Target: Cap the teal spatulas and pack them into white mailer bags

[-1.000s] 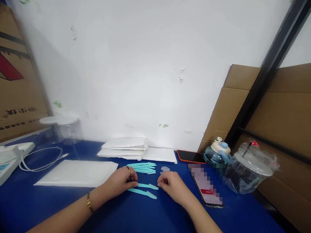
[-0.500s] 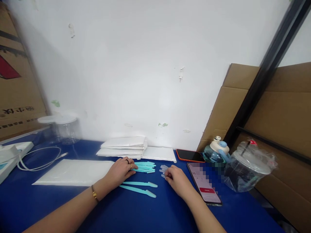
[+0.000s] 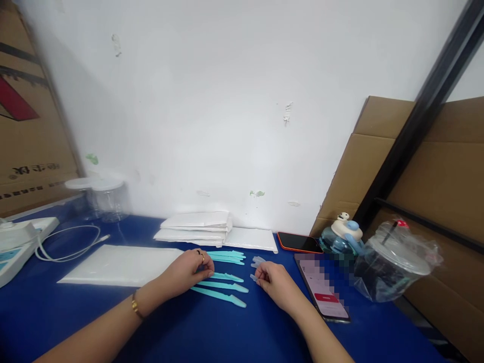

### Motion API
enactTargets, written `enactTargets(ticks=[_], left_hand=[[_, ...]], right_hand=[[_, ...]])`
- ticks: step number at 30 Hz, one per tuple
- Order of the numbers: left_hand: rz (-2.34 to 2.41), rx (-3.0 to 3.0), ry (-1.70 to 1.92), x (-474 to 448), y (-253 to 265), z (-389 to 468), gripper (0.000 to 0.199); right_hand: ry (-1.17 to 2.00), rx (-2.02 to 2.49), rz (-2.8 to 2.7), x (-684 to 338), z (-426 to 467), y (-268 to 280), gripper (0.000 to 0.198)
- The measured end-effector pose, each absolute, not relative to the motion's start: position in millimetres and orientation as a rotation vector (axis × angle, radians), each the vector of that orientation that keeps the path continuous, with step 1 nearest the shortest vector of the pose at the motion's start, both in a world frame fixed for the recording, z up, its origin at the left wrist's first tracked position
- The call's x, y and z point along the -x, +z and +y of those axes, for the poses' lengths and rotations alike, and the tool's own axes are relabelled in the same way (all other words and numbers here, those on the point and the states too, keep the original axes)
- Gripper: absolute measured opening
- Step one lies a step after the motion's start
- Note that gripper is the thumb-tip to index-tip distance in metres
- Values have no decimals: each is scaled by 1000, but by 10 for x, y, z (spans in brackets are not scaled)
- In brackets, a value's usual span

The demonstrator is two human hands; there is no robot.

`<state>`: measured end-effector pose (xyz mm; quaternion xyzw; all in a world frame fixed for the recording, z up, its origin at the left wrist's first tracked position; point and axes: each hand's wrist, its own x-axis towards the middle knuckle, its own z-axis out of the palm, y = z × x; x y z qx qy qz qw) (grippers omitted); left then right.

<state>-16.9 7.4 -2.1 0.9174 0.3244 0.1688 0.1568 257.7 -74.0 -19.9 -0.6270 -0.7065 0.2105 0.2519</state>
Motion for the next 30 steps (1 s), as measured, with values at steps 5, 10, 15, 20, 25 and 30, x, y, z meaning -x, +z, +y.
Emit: enactTargets(ticks=[5,10,15,20,25,30], left_hand=[[1037,-2698,409,115,-101,78,15],[1046,-2724,457,64,-135,117,14],[918,-2673,543,66,-107,23,14],[810,-2662,465,58,-133,-62,13],[846,-2654,478,29,-158,-47,14],[848,-2658,473,18,-155,-41,14]], right_hand=[[661,1636,-1860,-2589,-742,-169,7],[607,1598,-1853,-2511,-702,-207,9],[621,1605,-1880,-2441,-745,-138,9],[787,1641,-1897,-2468,-823,-89,6],[787,1638,-1894,-2422,-812,-124,5],[727,1631,-1917,-2344,-780,-154,8]])
